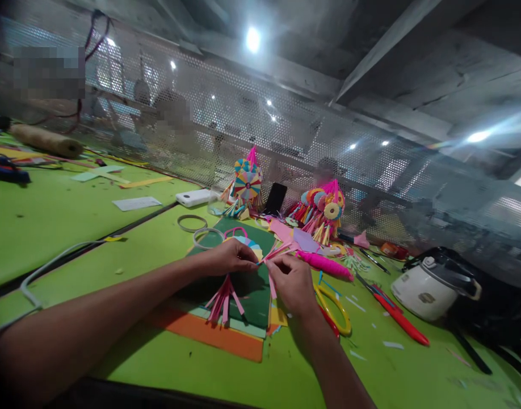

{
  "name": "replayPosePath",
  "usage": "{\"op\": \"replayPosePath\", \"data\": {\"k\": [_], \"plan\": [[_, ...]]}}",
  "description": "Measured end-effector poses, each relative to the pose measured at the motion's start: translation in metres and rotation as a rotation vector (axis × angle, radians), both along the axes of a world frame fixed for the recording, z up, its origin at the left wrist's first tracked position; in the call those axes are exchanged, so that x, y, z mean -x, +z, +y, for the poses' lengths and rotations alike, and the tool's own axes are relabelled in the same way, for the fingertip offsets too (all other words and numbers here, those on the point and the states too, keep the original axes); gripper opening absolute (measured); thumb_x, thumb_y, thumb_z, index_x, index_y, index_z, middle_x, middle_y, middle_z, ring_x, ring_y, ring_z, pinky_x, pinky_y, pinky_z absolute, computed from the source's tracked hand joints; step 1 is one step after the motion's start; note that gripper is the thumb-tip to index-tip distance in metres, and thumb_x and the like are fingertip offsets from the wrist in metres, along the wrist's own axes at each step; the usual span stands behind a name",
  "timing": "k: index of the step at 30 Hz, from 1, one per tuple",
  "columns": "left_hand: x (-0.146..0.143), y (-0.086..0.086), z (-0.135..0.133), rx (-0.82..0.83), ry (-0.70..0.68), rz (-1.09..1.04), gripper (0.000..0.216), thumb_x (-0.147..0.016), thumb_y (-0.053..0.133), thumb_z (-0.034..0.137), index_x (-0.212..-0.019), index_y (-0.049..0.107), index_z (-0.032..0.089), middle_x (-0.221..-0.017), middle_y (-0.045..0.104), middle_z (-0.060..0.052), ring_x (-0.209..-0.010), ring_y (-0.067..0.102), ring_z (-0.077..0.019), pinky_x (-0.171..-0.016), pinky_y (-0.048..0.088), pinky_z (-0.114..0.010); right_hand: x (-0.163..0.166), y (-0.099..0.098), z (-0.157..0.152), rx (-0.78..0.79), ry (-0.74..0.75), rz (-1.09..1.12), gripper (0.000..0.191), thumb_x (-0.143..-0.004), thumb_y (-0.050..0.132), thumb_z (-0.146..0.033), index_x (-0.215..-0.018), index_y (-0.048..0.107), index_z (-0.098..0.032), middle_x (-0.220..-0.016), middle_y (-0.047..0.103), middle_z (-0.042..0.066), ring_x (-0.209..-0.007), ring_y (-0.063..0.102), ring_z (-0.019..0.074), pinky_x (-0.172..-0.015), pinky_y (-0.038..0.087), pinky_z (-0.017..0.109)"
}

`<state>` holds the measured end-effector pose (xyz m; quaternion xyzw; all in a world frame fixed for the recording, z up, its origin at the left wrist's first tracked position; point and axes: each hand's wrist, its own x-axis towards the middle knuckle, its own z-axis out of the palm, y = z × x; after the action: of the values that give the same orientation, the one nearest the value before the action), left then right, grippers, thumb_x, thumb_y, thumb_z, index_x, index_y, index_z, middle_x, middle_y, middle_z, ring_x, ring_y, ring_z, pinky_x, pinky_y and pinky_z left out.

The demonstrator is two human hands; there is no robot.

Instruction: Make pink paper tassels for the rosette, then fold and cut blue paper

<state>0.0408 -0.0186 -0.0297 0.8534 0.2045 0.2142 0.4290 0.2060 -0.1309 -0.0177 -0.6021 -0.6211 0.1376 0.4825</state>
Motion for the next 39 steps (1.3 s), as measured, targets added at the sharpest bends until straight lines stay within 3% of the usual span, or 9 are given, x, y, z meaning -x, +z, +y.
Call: {"op": "replayPosePath", "data": {"k": [5,21,32,39], "plan": [[-0.001,-0.001,0.002,-0.036,-0.011,0.009,0.031,-0.074,0.061,0.040,-0.077,0.071,0.011,-0.064,0.062,-0.001,-0.058,0.048,-0.0106,-0.055,0.035,-0.021,0.000,0.001,-0.001,0.012,0.010,0.061,0.023,-0.073,0.065,-0.036,-0.070,0.069,-0.013,-0.063,0.063,0.003,-0.060,0.054,0.0158,-0.058,0.041,0.026],[-0.001,-0.006,0.008,0.094,-0.042,0.011,0.038,-0.073,0.063,0.047,-0.078,0.072,0.010,-0.061,0.060,0.000,-0.055,0.044,-0.0091,-0.051,0.030,-0.021,-0.009,-0.010,0.010,-0.065,-0.024,0.180,0.021,-0.071,0.064,-0.034,-0.062,0.062,-0.015,-0.054,0.048,-0.004,-0.053,0.039,0.0108,-0.052,0.032,0.025],[-0.004,-0.003,0.006,0.327,0.013,-0.006,0.027,-0.065,0.069,0.035,-0.077,0.074,0.012,-0.068,0.067,-0.004,-0.061,0.053,-0.0108,-0.058,0.039,-0.021,-0.013,-0.014,0.015,-0.046,-0.071,0.135,0.023,-0.070,0.065,-0.036,-0.063,0.062,-0.015,-0.052,0.045,-0.005,-0.050,0.037,0.0099,-0.049,0.028,0.024],[-0.003,-0.004,0.009,0.310,-0.028,-0.008,0.026,-0.066,0.070,0.033,-0.077,0.074,0.011,-0.065,0.065,-0.003,-0.057,0.049,-0.0095,-0.054,0.037,-0.020,-0.011,-0.014,0.015,-0.048,-0.091,0.149,0.021,-0.069,0.064,-0.035,-0.061,0.061,-0.016,-0.049,0.044,-0.005,-0.048,0.036,0.0096,-0.047,0.028,0.023]]}}
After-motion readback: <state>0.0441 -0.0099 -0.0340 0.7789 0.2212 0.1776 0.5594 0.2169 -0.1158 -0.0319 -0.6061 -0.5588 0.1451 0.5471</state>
